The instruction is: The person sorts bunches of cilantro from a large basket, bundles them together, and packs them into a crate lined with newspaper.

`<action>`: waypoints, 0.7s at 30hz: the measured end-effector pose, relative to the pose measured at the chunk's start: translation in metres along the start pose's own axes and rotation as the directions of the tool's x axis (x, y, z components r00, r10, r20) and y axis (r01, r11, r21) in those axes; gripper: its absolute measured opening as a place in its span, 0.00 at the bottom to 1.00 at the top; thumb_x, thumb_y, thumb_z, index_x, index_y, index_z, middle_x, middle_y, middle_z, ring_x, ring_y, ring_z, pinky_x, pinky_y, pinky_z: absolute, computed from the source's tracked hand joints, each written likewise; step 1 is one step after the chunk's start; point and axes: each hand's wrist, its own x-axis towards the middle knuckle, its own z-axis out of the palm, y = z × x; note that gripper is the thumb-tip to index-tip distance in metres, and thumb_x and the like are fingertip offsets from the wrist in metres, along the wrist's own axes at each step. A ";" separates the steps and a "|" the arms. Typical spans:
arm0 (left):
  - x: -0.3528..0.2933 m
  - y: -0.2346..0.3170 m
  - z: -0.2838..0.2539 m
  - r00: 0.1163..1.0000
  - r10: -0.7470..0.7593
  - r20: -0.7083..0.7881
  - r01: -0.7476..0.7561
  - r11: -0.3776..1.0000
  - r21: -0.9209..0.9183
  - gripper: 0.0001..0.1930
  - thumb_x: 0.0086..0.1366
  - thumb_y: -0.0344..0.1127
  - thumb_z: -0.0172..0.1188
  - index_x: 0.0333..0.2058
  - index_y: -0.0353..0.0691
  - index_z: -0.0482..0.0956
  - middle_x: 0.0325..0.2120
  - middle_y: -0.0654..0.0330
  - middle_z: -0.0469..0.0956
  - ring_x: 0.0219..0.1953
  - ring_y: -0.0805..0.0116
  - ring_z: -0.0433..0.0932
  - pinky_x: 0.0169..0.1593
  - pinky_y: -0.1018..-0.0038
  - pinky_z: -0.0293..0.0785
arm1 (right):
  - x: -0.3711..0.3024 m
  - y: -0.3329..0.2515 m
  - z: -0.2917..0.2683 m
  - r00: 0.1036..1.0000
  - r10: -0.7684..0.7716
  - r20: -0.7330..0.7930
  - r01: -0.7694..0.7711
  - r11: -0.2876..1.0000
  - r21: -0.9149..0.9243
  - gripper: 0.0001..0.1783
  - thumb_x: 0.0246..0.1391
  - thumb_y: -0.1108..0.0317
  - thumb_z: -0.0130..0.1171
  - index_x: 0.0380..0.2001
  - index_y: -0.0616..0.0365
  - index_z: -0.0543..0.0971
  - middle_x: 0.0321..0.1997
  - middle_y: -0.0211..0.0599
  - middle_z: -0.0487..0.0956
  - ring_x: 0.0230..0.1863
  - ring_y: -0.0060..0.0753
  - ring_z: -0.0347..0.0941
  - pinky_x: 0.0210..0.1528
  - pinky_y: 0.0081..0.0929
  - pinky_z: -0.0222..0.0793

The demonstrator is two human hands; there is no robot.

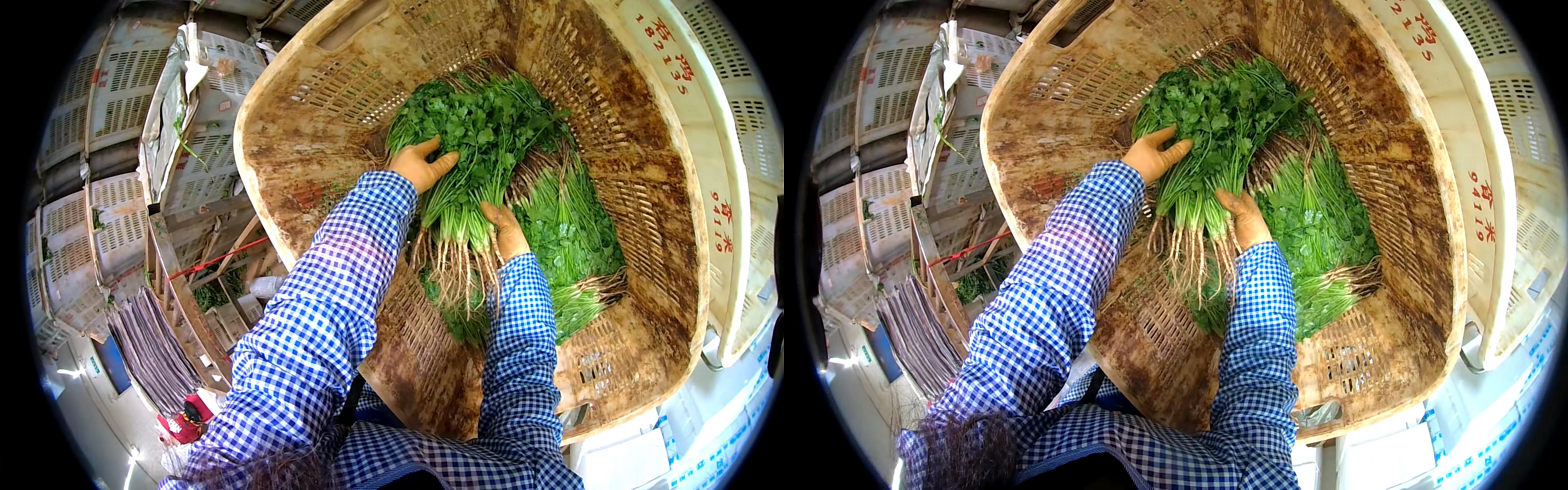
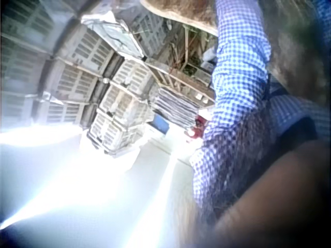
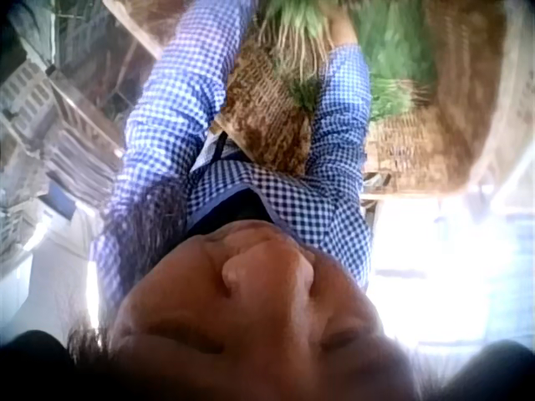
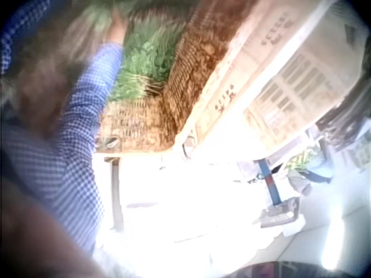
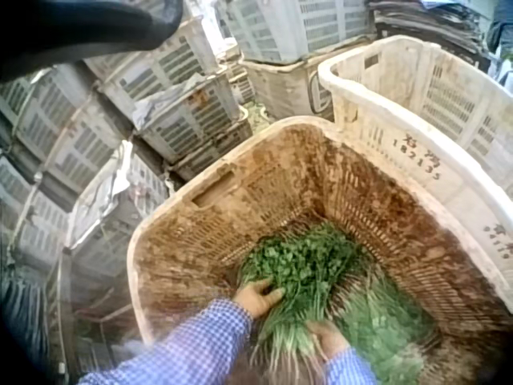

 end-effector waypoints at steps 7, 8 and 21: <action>-0.025 0.050 0.073 0.860 -0.388 -0.330 -0.117 0.480 -0.870 0.42 0.66 0.41 0.69 0.71 0.35 0.57 0.63 0.40 0.67 0.62 0.52 0.70 0.67 0.59 0.66 | 0.064 0.105 -0.084 0.900 -0.429 0.075 0.431 0.855 -0.289 0.44 0.69 0.31 0.28 0.69 0.55 0.68 0.76 0.40 0.64 0.80 0.46 0.46 0.82 0.42 0.23; -0.027 0.047 0.081 0.831 -0.427 -0.357 -0.145 0.454 -0.879 0.43 0.66 0.40 0.69 0.72 0.36 0.54 0.65 0.42 0.65 0.63 0.52 0.68 0.69 0.60 0.64 | 0.059 0.094 -0.085 0.922 -0.368 0.120 0.385 0.903 -0.190 0.55 0.61 0.24 0.42 0.73 0.62 0.58 0.74 0.46 0.65 0.78 0.47 0.51 0.81 0.42 0.28; -0.170 0.095 0.054 0.983 0.077 -0.164 -0.181 0.469 -0.864 0.65 0.46 0.61 0.76 0.73 0.33 0.47 0.72 0.38 0.52 0.73 0.44 0.54 0.75 0.55 0.53 | -0.133 -0.040 -0.033 0.956 -0.079 -0.283 0.039 0.988 -0.146 0.45 0.50 0.64 0.71 0.67 0.68 0.62 0.65 0.50 0.71 0.65 0.48 0.69 0.69 0.42 0.63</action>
